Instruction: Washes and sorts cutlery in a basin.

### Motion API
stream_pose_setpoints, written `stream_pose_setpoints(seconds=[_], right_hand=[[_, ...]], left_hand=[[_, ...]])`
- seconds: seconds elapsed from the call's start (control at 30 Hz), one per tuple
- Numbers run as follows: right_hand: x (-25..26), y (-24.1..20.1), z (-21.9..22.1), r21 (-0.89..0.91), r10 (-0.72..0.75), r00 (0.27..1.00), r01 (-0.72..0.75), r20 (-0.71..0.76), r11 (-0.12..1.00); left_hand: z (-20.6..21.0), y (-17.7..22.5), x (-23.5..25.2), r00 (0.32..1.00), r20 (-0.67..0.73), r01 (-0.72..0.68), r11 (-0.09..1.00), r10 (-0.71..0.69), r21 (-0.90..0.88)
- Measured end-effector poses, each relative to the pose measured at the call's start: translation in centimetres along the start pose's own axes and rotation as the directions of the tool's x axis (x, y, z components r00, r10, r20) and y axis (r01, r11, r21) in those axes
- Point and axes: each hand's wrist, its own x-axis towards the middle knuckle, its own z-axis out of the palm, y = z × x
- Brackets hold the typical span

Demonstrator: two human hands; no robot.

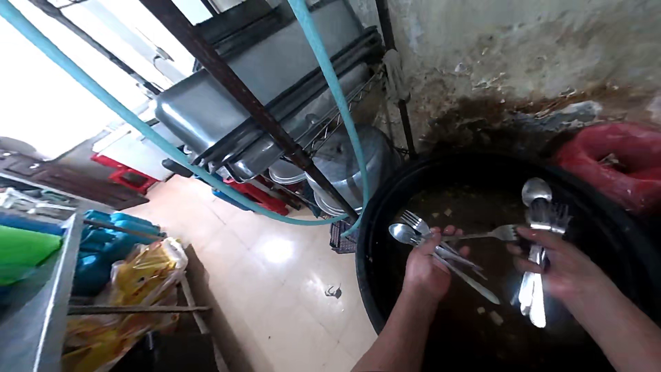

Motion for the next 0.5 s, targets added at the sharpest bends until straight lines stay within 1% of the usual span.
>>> stream_pose_setpoints(seconds=[0.03,0.07,0.13,0.2,0.23,0.3,0.37,0.4,0.47,0.5], right_hand=[[0.1,-0.1,0.1,0.061,-0.027,0.999,0.028,-0.027,0.998],[0.2,0.1,0.0,0.108,-0.049,0.999,0.05,-0.006,0.993],[0.3,0.7,-0.3,0.163,-0.079,0.991,0.061,0.105,0.985],[0.1,0.8,-0.3,0.171,-0.081,0.988,0.057,0.135,0.984],[-0.1,0.7,-0.2,0.157,-0.083,0.99,0.065,0.111,0.985],[-0.5,0.3,-0.1,0.12,-0.112,0.994,0.111,0.005,0.987],[-0.4,-0.4,-0.3,0.187,-0.163,0.984,0.175,-0.078,0.967],[-0.4,-0.8,-0.5,0.215,-0.175,0.981,0.19,-0.086,0.958],[-0.1,-1.7,-1.3,0.193,-0.168,0.985,0.17,-0.03,0.966],[0.2,-1.9,-1.8,0.139,-0.145,0.989,0.142,0.011,0.98]], left_hand=[[0.1,-0.4,-0.2,1.0,0.002,0.015,1.0,-0.015,0.024],[0.3,-1.1,-0.4,0.999,0.01,0.031,0.998,-0.032,0.06],[0.7,-2.3,-0.6,0.997,0.025,0.075,0.991,-0.079,0.107],[0.7,-2.9,-0.8,0.991,0.048,0.115,0.982,-0.123,0.15],[0.6,-2.9,-0.9,0.986,0.077,0.132,0.972,-0.149,0.192],[0.2,-2.5,-1.2,0.966,0.149,0.162,0.945,-0.211,0.285],[-0.3,-2.2,-1.4,0.949,0.191,0.158,0.905,-0.249,0.395],[-0.6,-1.9,-1.4,0.943,0.205,0.141,0.872,-0.263,0.468],[-1.1,-1.2,-1.2,0.939,0.204,0.1,0.787,-0.277,0.608],[-1.3,-0.9,-1.0,0.94,0.201,0.079,0.746,-0.278,0.661]])
